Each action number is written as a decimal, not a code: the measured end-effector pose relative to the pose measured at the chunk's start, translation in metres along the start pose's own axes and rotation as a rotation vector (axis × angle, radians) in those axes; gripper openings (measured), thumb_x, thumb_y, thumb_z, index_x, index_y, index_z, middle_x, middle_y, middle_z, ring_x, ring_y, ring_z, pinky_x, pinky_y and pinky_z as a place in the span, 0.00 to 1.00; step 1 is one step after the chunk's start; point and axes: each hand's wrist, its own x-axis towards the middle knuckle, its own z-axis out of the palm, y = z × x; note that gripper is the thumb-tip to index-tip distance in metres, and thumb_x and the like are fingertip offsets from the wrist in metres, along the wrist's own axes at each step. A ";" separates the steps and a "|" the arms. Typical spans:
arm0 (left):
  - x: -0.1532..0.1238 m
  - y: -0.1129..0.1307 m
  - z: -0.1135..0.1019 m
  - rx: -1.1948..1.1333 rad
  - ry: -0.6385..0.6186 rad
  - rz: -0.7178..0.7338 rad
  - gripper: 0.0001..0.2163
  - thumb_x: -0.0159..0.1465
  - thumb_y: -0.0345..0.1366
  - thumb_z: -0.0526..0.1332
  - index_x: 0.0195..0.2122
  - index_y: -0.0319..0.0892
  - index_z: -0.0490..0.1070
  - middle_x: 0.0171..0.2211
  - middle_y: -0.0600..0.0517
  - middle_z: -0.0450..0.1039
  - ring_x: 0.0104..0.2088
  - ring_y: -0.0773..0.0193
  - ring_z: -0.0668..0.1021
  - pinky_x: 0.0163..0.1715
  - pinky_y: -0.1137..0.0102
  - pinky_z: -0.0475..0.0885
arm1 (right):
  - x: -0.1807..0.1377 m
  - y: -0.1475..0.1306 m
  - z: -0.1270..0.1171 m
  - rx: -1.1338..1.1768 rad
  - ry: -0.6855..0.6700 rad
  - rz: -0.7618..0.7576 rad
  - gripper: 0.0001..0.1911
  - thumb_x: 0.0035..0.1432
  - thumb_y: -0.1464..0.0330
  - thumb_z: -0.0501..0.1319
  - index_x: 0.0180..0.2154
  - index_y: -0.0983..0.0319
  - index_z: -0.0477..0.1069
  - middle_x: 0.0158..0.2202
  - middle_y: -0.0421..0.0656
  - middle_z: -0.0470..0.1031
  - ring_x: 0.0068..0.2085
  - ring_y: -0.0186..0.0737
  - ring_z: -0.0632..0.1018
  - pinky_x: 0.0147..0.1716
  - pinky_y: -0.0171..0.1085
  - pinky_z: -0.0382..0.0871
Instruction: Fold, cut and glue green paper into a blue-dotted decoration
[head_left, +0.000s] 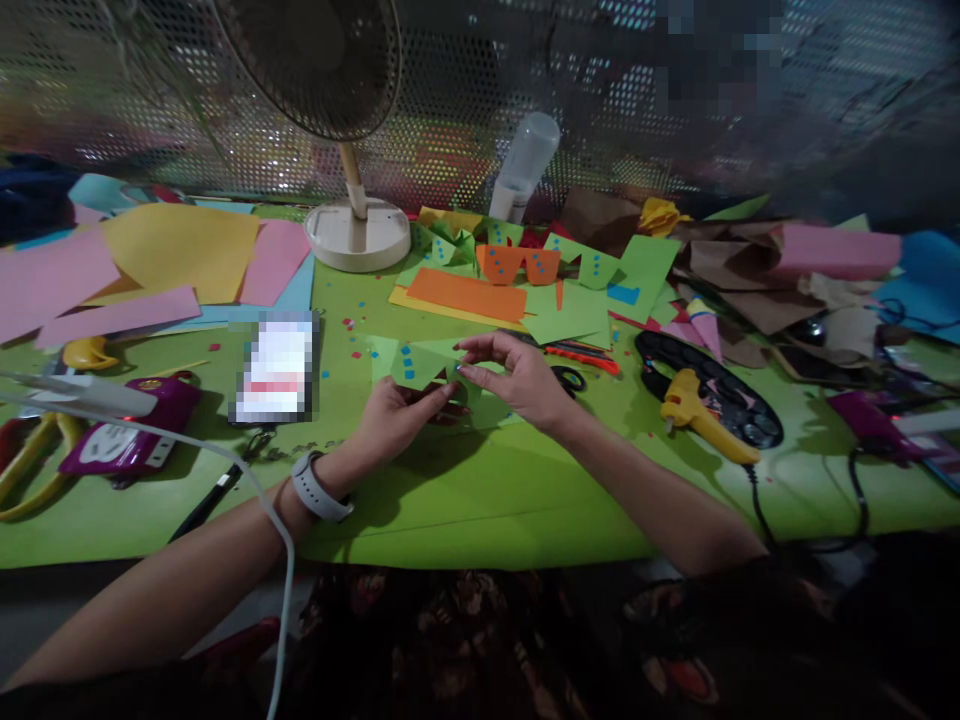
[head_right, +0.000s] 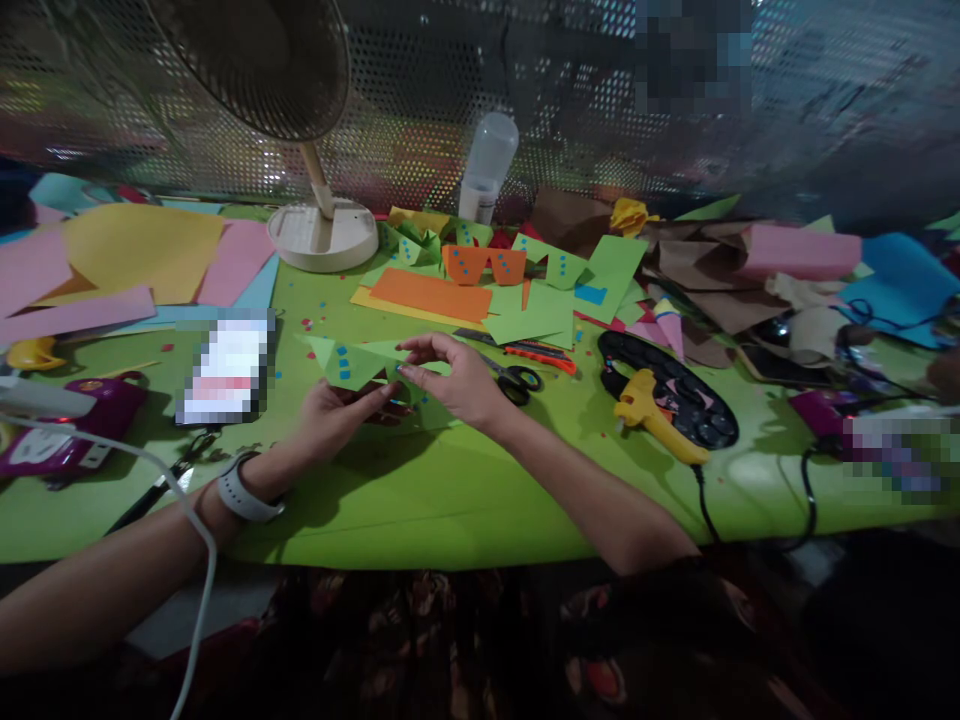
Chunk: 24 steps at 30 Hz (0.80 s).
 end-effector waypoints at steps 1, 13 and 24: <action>0.000 0.001 0.000 0.003 0.001 -0.004 0.14 0.59 0.42 0.68 0.42 0.38 0.76 0.35 0.46 0.83 0.31 0.58 0.85 0.32 0.66 0.82 | 0.000 0.000 0.000 0.004 0.002 0.003 0.16 0.53 0.63 0.69 0.44 0.60 0.75 0.43 0.45 0.79 0.45 0.40 0.78 0.50 0.44 0.73; -0.001 0.003 0.001 0.005 0.039 0.023 0.14 0.59 0.42 0.68 0.43 0.40 0.75 0.38 0.46 0.82 0.31 0.59 0.84 0.30 0.69 0.82 | -0.004 -0.009 -0.002 0.000 -0.002 0.057 0.13 0.55 0.61 0.67 0.41 0.60 0.76 0.41 0.45 0.79 0.43 0.40 0.78 0.50 0.46 0.71; -0.003 0.009 0.003 -0.012 0.077 -0.013 0.17 0.57 0.46 0.70 0.42 0.40 0.75 0.40 0.46 0.81 0.31 0.58 0.84 0.29 0.68 0.81 | -0.004 -0.008 -0.002 -0.038 -0.012 0.014 0.12 0.54 0.64 0.67 0.40 0.61 0.76 0.40 0.44 0.80 0.43 0.40 0.78 0.48 0.43 0.71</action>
